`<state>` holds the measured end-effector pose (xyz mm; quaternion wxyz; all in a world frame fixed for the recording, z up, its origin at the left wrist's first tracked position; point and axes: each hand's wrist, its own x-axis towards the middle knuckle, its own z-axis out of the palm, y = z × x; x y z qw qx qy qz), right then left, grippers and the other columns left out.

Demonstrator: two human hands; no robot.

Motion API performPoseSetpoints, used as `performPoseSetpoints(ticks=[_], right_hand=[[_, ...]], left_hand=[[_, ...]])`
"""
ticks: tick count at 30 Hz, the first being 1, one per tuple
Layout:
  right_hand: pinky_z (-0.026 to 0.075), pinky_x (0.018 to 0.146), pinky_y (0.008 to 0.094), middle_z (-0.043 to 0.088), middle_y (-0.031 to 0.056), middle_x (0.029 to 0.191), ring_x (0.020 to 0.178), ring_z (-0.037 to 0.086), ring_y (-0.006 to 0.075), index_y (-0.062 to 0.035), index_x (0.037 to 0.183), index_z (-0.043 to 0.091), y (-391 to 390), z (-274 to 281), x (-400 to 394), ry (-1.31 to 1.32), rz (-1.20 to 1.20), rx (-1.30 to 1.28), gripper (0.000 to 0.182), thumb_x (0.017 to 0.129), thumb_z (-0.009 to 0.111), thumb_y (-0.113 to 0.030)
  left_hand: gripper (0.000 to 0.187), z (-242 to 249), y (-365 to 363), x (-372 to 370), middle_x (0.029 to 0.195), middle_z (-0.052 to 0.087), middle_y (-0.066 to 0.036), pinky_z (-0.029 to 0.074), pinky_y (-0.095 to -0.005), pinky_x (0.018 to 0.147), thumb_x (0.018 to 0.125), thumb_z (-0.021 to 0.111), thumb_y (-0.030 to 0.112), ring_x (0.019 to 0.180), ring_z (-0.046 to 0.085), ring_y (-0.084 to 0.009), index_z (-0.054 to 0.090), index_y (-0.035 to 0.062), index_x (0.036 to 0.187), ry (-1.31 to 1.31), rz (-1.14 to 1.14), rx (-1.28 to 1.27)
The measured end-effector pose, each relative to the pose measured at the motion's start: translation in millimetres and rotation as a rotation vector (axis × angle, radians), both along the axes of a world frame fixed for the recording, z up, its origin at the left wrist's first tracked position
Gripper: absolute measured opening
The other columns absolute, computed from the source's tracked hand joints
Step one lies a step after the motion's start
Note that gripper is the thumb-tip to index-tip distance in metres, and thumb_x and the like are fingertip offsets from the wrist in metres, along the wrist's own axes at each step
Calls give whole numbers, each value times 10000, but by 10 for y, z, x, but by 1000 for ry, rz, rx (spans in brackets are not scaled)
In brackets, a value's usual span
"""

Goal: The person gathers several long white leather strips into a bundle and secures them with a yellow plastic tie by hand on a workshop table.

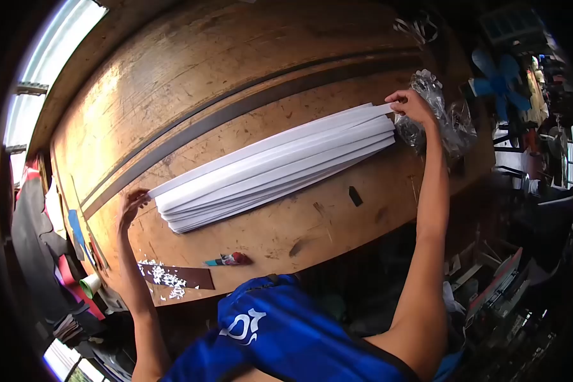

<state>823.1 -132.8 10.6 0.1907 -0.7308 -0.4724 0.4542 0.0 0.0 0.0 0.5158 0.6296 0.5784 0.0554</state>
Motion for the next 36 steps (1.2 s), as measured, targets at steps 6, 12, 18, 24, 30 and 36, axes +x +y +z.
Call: performPoseSetpoints(ticks=[6, 12, 18, 24, 30, 36], right_hand=[[456, 604, 257, 604, 26, 729, 648, 557, 108, 3, 973, 654, -484, -354, -128, -116, -95, 133, 211, 778, 724, -38], [489, 714, 287, 649, 59, 801, 764, 607, 143, 5, 961, 660, -618, -678, -139, -332, -139, 282, 205, 763, 707, -24], [507, 770, 336, 687, 117, 910, 844, 657, 232, -3, 999, 657, -626, -743, -199, -536, -142, 266, 197, 805, 670, -35], [476, 823, 394, 623, 137, 1012, 944, 603, 322, -16, 965, 643, -411, -361, -1084, -645, -45, 371, 136, 877, 610, -114], [446, 907, 376, 614, 152, 1055, 1028, 582, 341, 12, 976, 650, -326, -428, -1943, -537, 139, 544, 159, 869, 625, -104], [471, 829, 347, 632, 132, 975, 900, 600, 265, 25, 972, 652, -551, -496, -2424, -350, 71, 631, 146, 895, 602, -88]], left_hand=[[246, -181, -397, 8, 740, 653, -3, 426, -227, 568, 842, 714, 252, 657, 573, -79, 682, 44, 971, 43, 19, -89], [240, -464, -479, -85, 738, 647, -20, 419, -243, 545, 817, 714, 222, 656, 578, -90, 682, 32, 961, 52, 87, -9], [249, -645, -555, -166, 806, 694, -93, 524, -277, 642, 803, 686, 152, 699, 657, -143, 674, -2, 998, 77, 227, 109], [321, -461, -678, 18, 866, 704, -132, 537, -304, 687, 775, 695, 185, 759, 678, -189, 668, -11, 1028, 161, 300, 165], [278, -457, -803, -54, 940, 706, -157, 533, -330, 768, 846, 656, 205, 861, 679, -227, 674, 13, 1045, 107, 488, 281], [268, -365, -1626, -438, 924, 711, -125, 528, -311, 736, 873, 619, 206, 810, 668, -185, 676, 9, 1046, 41, 731, 347]])
